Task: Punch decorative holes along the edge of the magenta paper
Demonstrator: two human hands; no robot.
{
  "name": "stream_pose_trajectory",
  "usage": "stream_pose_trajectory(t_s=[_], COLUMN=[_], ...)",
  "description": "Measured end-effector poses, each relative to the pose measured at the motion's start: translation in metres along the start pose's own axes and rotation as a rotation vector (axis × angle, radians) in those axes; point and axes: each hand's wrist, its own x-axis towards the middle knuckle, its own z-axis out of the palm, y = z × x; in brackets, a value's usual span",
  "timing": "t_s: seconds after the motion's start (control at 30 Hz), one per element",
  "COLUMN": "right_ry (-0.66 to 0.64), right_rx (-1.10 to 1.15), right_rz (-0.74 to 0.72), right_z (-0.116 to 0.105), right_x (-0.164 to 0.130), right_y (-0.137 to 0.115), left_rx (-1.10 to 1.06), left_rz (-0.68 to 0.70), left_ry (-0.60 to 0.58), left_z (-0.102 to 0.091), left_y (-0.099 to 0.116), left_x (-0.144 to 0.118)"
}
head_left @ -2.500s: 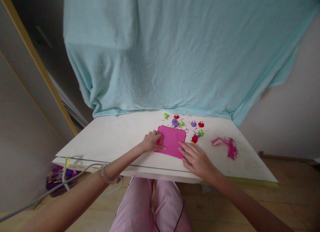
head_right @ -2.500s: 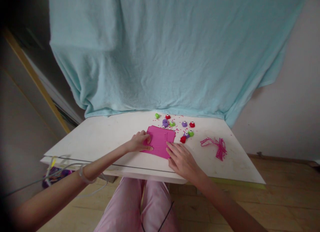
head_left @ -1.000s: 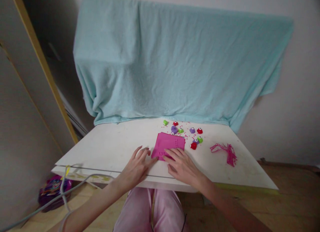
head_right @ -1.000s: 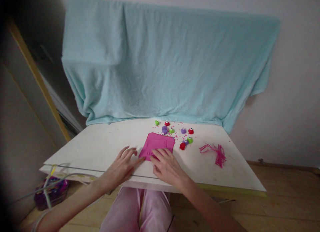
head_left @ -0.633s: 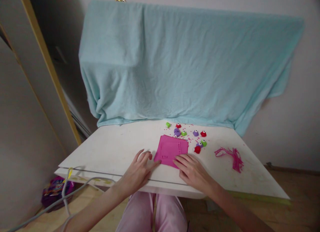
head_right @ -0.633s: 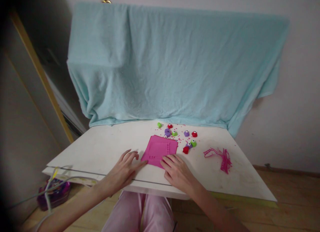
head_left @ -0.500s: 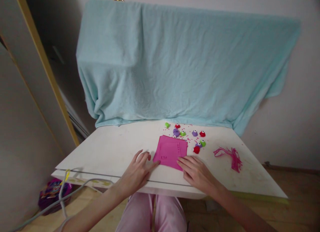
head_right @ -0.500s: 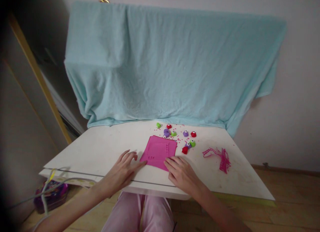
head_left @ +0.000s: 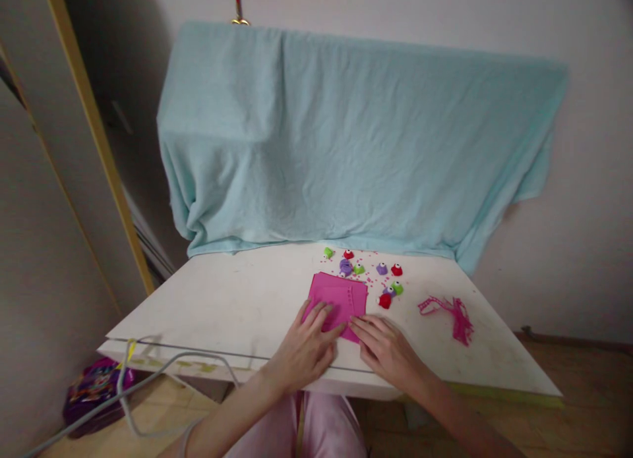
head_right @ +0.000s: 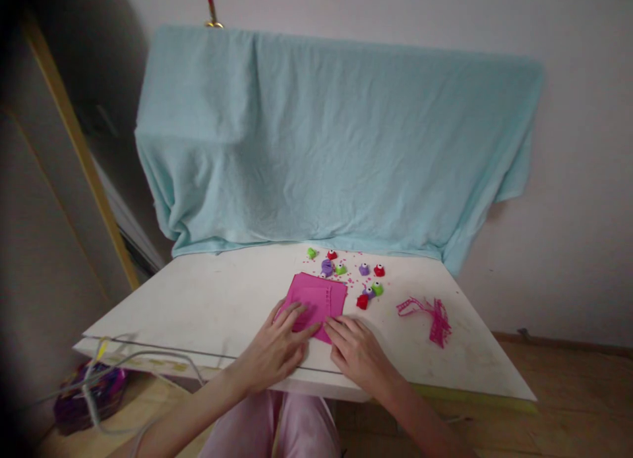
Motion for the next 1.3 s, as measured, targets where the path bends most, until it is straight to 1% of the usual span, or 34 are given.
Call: stream_pose_trajectory(t_s=[0.07,0.17,0.27,0.4,0.53,0.63,0.77,0.83,0.9,0.97,1.03,1.07,1.13,1.2,1.3], right_ry=[-0.003,0.002,0.009,0.012,0.013,0.017,0.023,0.048,0.091,0.133,0.124,0.084,-0.061,-0.189,-0.277], right_rx=[0.004,0.012,0.027,0.040,0.046,0.048,0.085,0.127,0.185,0.257,0.337,0.379,0.448,0.461,0.467], right_rz=[0.009,0.010,0.004,-0.009,-0.009,-0.017,0.007,0.053,0.110,0.159,0.176,0.177,0.152,0.116,0.157], right_z=[-0.001,-0.003,-0.003,-0.004,-0.003,-0.002,-0.004,-0.006,-0.006,-0.006,-0.003,-0.001,0.005,0.012,0.020], right_x=[0.000,0.000,0.000,0.000,0.000,-0.001,0.001,0.007,0.019,0.037,0.057,0.067,0.084,0.095,0.102], right_y=[-0.001,-0.003,-0.002,-0.002,-0.001,-0.001,-0.003,-0.004,-0.007,-0.009,-0.009,-0.008,-0.005,-0.001,0.004], left_rx=[0.012,0.053,0.099,0.147,0.173,0.176,0.169,0.143,0.082,-0.018,-0.148,-0.213,-0.319,-0.426,-0.626], left_rz=[-0.003,-0.013,-0.008,-0.026,-0.058,-0.077,-0.145,-0.204,-0.292,-0.401,-0.478,-0.507,-0.532,-0.507,-0.498], left_ry=[0.002,0.008,0.006,-0.025,-0.027,-0.013,0.030,0.072,0.112,0.142,0.127,0.095,0.003,-0.070,-0.185], left_z=[0.005,0.007,0.003,-0.005,-0.008,-0.007,-0.004,-0.004,-0.003,0.002,0.011,0.017,0.028,0.036,0.040], left_y=[0.002,-0.004,-0.014,-0.028,-0.036,-0.037,-0.030,-0.027,-0.028,-0.035,-0.048,-0.056,-0.073,-0.087,-0.101], left_x=[0.001,-0.004,-0.015,-0.033,-0.046,-0.052,-0.056,-0.053,-0.043,-0.027,-0.008,0.001,0.015,0.023,0.026])
